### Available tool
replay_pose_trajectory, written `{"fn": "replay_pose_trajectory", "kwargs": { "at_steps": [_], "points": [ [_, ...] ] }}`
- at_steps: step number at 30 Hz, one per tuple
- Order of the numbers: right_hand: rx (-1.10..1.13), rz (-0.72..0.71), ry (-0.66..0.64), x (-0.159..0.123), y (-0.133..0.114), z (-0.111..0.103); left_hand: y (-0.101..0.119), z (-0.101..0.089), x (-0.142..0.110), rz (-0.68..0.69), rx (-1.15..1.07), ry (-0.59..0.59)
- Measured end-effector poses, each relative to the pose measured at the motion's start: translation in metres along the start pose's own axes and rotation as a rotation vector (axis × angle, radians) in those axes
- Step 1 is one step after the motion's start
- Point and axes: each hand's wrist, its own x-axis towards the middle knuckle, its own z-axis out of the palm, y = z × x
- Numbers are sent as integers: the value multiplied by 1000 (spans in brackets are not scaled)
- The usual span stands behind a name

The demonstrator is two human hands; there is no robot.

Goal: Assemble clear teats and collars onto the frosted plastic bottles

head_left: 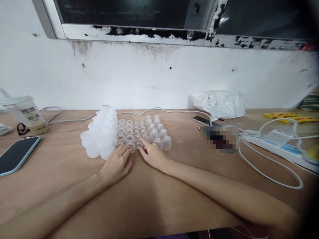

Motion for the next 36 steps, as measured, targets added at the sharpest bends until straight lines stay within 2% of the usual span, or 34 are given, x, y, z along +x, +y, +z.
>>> {"fn": "replay_pose_trajectory", "kwargs": {
  "at_steps": [4, 7, 12, 16, 19, 24, 28, 30, 32, 36],
  "points": [
    [81, -20, 34, 10, 3, 3, 5, -2, 2, 21, 26, 1],
    [124, -49, 64, 7, 1, 1, 6, -5, 0, -22, 10, 18],
    [10, -218, 93, -13, -5, -11, 5, -5, -2, -80, -139, -107],
    [-42, -302, 118, -24, -4, -21, 8, -5, 0, -109, -265, 26],
    [-6, -306, 77, -26, -2, -21, 9, -4, 4, -175, -357, 126],
    [26, -314, -13, -27, 1, -16, 5, -2, 7, -245, -552, 131],
    [42, -396, -70, -26, 0, -16, 6, 1, 12, -278, -723, 210],
    [123, -379, -65, -26, -1, -17, 7, 4, 18, -306, -738, 228],
    [261, -320, -24, -24, -1, -18, 7, 7, 22, -364, -843, 235],
    [725, -76, 57, -20, -1, -15, 8, 8, 24, -483, -1160, 209]
  ]
}}
